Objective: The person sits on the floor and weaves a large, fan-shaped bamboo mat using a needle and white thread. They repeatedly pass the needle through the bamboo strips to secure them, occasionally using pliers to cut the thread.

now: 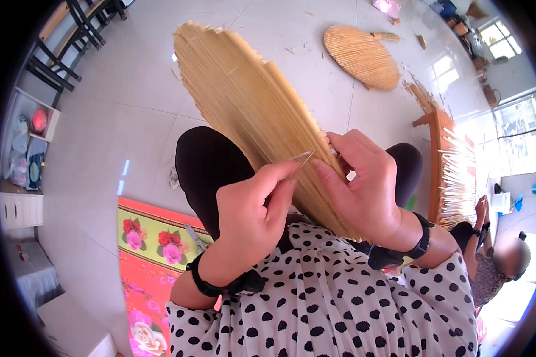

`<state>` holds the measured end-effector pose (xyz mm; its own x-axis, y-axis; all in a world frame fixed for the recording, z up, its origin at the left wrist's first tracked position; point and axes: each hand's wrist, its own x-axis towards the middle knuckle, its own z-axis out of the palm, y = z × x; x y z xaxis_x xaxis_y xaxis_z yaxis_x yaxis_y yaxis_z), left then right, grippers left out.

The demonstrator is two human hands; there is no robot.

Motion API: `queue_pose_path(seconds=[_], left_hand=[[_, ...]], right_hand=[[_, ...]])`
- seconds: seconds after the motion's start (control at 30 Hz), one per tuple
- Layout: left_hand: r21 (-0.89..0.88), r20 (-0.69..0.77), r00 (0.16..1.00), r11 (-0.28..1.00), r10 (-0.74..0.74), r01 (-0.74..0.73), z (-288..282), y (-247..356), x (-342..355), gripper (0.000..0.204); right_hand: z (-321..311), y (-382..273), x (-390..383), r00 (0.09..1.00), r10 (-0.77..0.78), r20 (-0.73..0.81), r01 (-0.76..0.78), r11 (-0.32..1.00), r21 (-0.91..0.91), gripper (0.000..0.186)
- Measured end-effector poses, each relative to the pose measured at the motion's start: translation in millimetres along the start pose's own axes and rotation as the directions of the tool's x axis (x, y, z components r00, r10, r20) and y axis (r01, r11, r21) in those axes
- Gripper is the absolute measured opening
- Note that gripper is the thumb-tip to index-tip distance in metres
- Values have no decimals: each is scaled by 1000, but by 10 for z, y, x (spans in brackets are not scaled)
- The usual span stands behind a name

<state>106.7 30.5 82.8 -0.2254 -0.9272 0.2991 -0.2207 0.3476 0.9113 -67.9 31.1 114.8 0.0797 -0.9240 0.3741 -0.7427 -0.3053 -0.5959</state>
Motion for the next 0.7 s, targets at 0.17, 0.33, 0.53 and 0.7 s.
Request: queue_pose_path(seconds=[0.17, 0.33, 0.53, 0.7], left_hand=[[47, 53, 989, 989, -139, 137, -184, 130, -88, 18], [80, 58, 962, 962, -265, 261, -387, 198, -206, 19], [62, -24, 914, 912, -404, 405, -523, 282, -434, 20], [57, -89, 902, 902, -423, 428, -485, 415, -498, 20]], right_hand=[[5, -52, -33, 996, 10, 92, -23, 989, 143, 32], [109, -43, -69, 981, 55, 184, -130, 895, 426, 41], [239, -20, -143, 936, -18, 352, -215, 764, 609, 57], [248, -1, -170, 931, -64, 360, -214, 705, 677, 59]])
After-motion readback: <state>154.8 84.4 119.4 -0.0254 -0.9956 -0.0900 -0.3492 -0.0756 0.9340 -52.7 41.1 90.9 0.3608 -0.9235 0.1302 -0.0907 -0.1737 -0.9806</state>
